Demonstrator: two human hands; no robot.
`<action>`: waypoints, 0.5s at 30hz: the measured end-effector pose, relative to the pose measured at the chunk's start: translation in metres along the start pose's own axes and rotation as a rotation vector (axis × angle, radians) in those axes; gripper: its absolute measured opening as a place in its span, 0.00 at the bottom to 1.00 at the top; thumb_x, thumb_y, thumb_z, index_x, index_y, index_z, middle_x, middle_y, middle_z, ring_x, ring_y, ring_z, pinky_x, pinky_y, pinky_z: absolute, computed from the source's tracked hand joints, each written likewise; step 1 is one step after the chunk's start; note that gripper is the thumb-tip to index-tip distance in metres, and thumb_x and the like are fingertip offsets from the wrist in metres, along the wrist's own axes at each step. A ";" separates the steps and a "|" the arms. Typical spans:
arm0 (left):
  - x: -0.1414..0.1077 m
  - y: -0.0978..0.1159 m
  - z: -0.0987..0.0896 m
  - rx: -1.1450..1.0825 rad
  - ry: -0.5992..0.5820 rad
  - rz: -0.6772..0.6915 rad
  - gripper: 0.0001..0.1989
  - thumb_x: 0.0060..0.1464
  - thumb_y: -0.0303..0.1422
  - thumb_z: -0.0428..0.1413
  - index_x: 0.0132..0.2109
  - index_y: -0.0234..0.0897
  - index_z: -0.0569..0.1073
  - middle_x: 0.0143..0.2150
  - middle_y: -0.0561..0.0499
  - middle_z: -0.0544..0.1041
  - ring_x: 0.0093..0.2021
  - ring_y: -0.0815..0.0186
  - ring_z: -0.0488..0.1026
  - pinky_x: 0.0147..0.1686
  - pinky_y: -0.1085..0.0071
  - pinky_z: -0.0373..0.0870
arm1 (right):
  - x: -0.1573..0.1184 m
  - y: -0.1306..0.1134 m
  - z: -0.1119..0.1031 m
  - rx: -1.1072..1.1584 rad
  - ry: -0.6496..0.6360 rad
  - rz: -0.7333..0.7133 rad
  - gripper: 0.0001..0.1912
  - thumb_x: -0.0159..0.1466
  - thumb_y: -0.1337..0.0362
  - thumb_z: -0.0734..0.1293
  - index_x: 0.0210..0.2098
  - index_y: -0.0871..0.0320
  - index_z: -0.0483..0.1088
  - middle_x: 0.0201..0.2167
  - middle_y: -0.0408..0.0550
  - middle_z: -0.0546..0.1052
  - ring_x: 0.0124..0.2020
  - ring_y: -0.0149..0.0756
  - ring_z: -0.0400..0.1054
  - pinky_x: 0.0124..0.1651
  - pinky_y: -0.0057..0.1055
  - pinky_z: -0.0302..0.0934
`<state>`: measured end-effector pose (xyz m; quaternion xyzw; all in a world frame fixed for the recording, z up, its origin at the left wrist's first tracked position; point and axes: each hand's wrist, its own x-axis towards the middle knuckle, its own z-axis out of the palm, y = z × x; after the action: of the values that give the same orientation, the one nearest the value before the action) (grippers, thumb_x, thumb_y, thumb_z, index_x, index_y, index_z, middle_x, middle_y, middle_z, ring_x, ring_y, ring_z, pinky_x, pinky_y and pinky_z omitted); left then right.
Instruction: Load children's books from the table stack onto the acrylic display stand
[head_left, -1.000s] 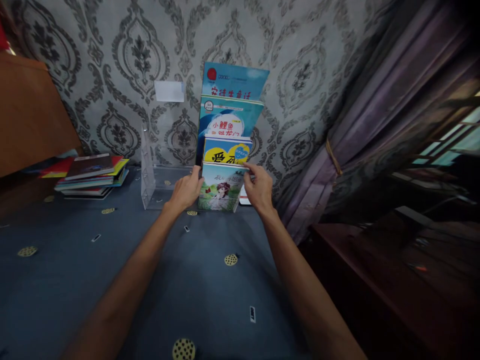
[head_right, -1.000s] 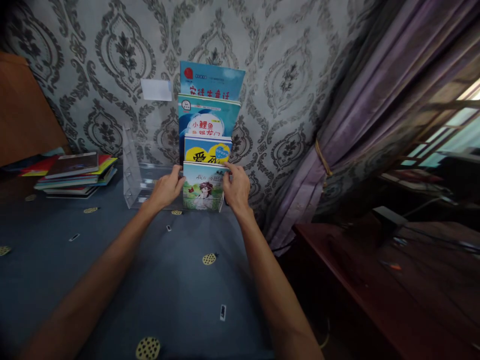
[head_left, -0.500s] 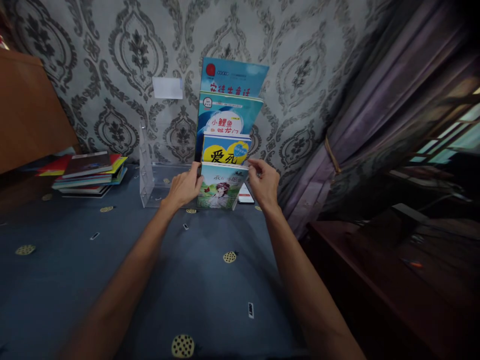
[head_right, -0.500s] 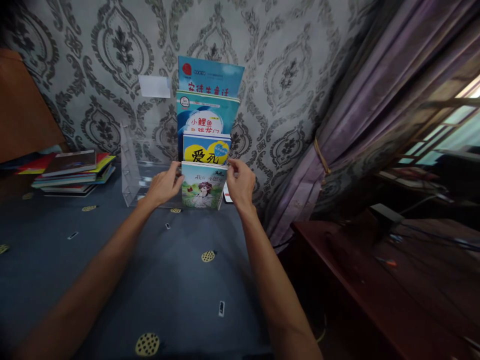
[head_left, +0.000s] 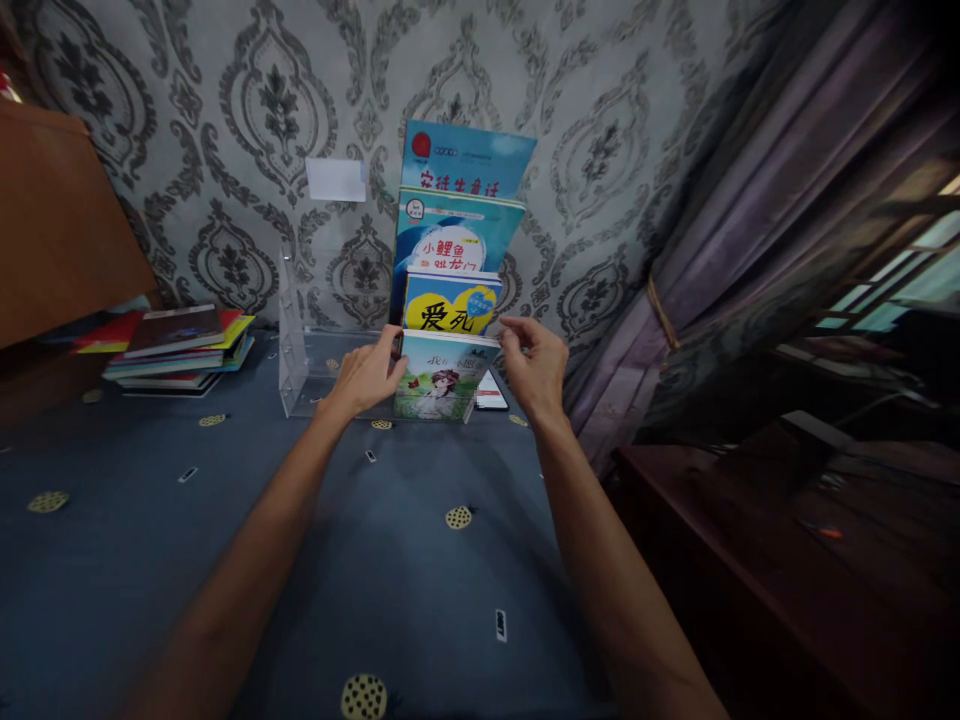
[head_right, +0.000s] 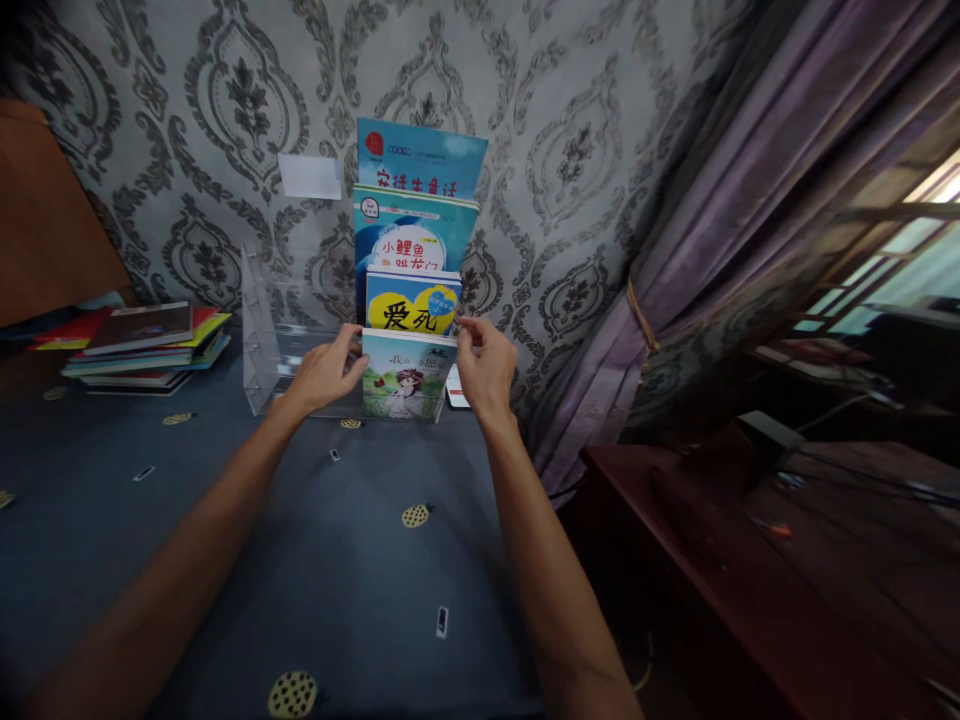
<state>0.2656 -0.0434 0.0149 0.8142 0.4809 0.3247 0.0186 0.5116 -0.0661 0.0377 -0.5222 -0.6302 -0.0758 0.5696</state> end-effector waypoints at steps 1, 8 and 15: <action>0.000 -0.001 0.000 -0.007 -0.002 0.007 0.22 0.62 0.36 0.50 0.61 0.41 0.61 0.47 0.48 0.81 0.42 0.56 0.80 0.43 0.63 0.72 | 0.000 0.000 0.000 0.013 0.002 0.000 0.15 0.62 0.62 0.61 0.41 0.59 0.78 0.35 0.53 0.82 0.35 0.44 0.76 0.40 0.39 0.68; -0.001 -0.002 0.000 -0.048 0.026 0.019 0.24 0.61 0.44 0.53 0.60 0.42 0.62 0.45 0.48 0.82 0.40 0.57 0.80 0.40 0.66 0.70 | 0.000 -0.006 -0.003 0.014 0.022 -0.020 0.16 0.63 0.62 0.61 0.41 0.59 0.78 0.35 0.52 0.82 0.35 0.43 0.76 0.37 0.37 0.69; 0.002 -0.008 -0.006 -0.164 0.307 -0.075 0.16 0.68 0.44 0.43 0.48 0.40 0.70 0.33 0.50 0.80 0.34 0.63 0.79 0.36 0.70 0.68 | -0.007 -0.030 -0.004 0.146 0.032 -0.099 0.15 0.66 0.61 0.61 0.47 0.57 0.76 0.34 0.49 0.81 0.33 0.39 0.76 0.35 0.34 0.70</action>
<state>0.2570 -0.0390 0.0176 0.7323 0.4800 0.4824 0.0234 0.4905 -0.0858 0.0484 -0.4463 -0.6498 -0.0662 0.6116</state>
